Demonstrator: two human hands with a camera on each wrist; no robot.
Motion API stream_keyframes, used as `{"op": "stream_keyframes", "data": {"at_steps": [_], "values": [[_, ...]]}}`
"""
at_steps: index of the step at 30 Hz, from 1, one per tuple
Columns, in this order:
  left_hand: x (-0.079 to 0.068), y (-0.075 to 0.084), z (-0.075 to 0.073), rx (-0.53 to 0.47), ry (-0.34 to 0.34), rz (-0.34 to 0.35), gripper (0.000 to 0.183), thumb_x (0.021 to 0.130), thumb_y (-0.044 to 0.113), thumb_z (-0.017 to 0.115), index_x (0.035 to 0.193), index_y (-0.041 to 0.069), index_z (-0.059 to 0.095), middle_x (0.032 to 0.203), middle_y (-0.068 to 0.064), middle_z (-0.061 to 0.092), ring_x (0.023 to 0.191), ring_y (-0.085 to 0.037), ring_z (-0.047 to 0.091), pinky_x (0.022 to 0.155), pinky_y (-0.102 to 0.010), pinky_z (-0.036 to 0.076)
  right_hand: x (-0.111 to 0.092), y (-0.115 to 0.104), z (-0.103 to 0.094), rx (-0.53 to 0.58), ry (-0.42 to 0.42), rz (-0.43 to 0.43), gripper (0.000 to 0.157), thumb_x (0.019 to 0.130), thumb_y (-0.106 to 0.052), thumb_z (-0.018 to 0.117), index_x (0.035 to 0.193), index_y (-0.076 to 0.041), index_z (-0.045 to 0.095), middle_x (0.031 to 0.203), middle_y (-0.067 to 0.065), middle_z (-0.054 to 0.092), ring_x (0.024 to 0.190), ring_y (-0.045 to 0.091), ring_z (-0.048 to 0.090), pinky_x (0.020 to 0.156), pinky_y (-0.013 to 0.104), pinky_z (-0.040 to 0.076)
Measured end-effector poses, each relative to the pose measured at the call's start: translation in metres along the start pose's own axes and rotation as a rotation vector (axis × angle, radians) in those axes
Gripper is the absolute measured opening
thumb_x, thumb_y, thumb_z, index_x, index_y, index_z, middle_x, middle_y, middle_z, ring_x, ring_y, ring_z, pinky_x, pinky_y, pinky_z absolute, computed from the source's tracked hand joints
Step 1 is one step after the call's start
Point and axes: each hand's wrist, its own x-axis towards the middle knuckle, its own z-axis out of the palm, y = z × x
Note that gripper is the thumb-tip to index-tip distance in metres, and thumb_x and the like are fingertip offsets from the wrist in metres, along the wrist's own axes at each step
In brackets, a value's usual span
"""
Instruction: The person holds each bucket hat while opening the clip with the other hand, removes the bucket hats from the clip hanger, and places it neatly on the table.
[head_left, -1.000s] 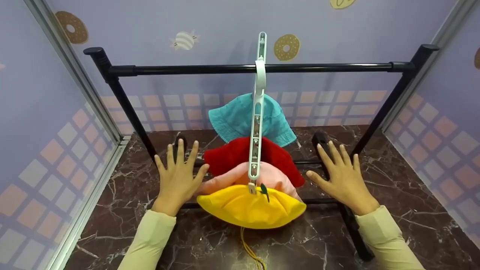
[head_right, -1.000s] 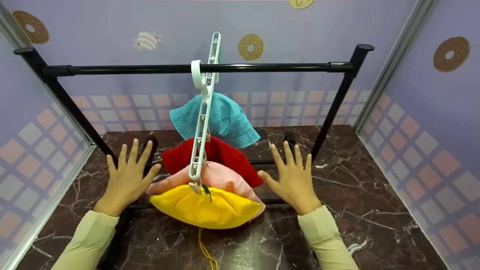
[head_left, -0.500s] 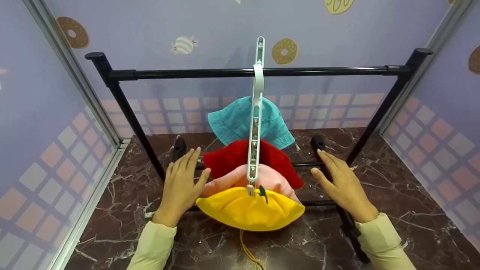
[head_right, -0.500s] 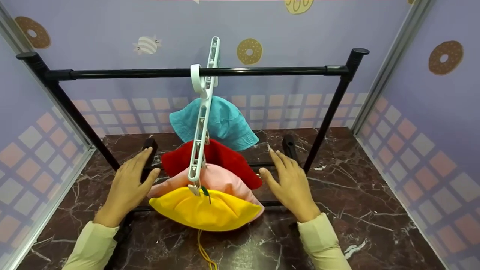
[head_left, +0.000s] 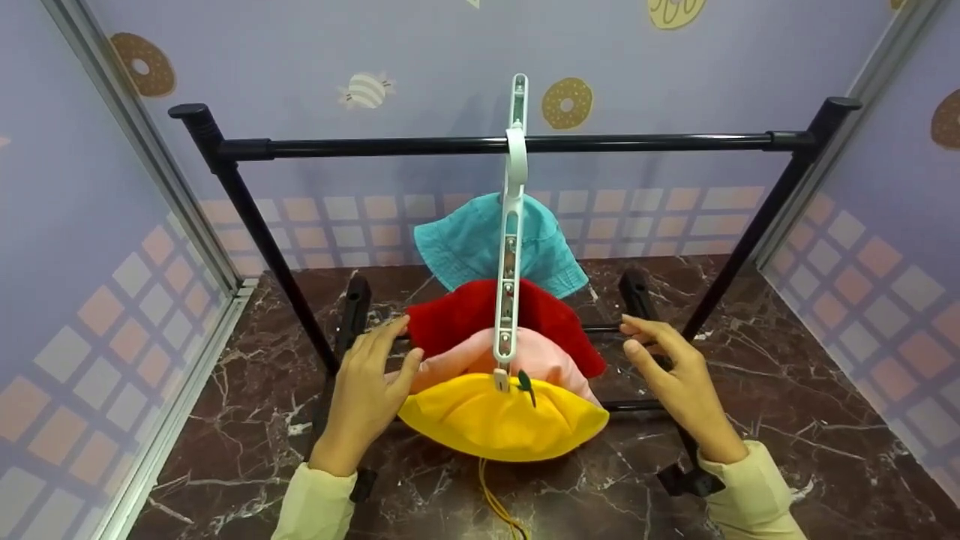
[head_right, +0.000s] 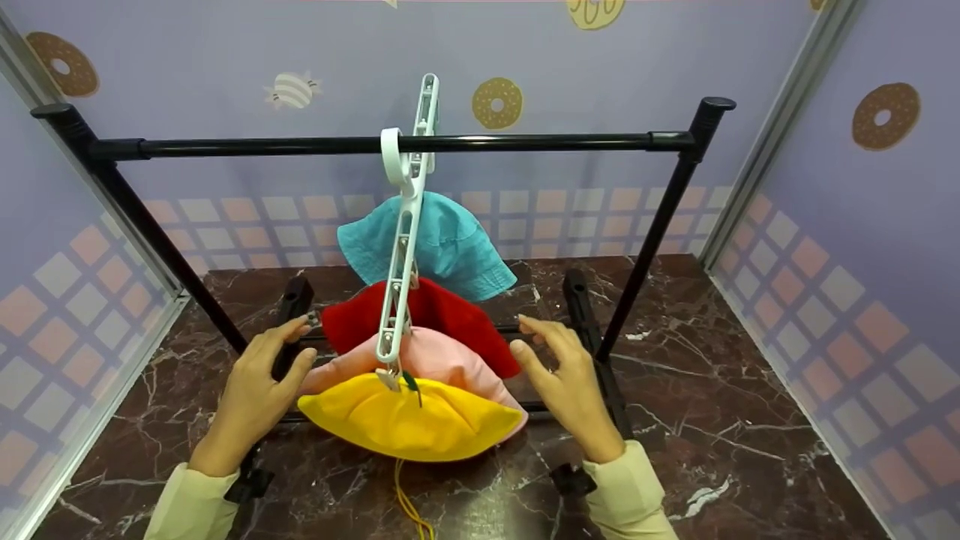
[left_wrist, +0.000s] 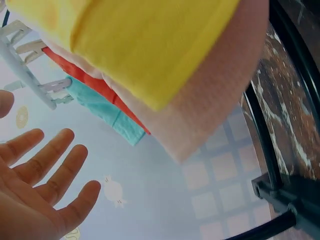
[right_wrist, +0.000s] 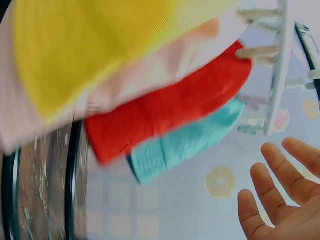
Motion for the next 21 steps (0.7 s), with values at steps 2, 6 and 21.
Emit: {"op": "stream_keyframes", "data": {"at_steps": [2, 6, 21], "values": [[-0.002, 0.003, 0.002, -0.022, 0.004, 0.007, 0.043, 0.090, 0.025, 0.066, 0.129, 0.009, 0.059, 0.118, -0.008, 0.066, 0.107, -0.027, 0.059, 0.098, -0.050, 0.046, -0.002, -0.006, 0.004, 0.053, -0.007, 0.016, 0.039, 0.089, 0.003, 0.061, 0.125, -0.009, 0.063, 0.113, 0.011, 0.066, 0.089, 0.000, 0.056, 0.076, 0.011, 0.045], [-0.008, 0.008, 0.008, -0.062, 0.007, 0.018, 0.040, 0.089, 0.022, 0.068, 0.127, 0.009, 0.061, 0.111, -0.006, 0.068, 0.102, -0.024, 0.060, 0.094, -0.047, 0.048, -0.007, -0.015, 0.013, 0.101, -0.010, 0.024, 0.038, 0.085, 0.008, 0.064, 0.122, -0.003, 0.064, 0.107, 0.016, 0.065, 0.083, 0.005, 0.057, 0.070, 0.014, 0.048], [-0.018, 0.030, 0.022, -0.153, -0.003, 0.078, 0.041, 0.083, 0.021, 0.075, 0.121, 0.011, 0.064, 0.111, -0.003, 0.069, 0.096, -0.018, 0.062, 0.085, -0.041, 0.052, -0.012, -0.053, 0.032, 0.094, -0.046, -0.146, 0.036, 0.077, 0.007, 0.072, 0.112, 0.003, 0.068, 0.099, 0.016, 0.066, 0.087, 0.010, 0.053, 0.077, 0.013, 0.044]]}}
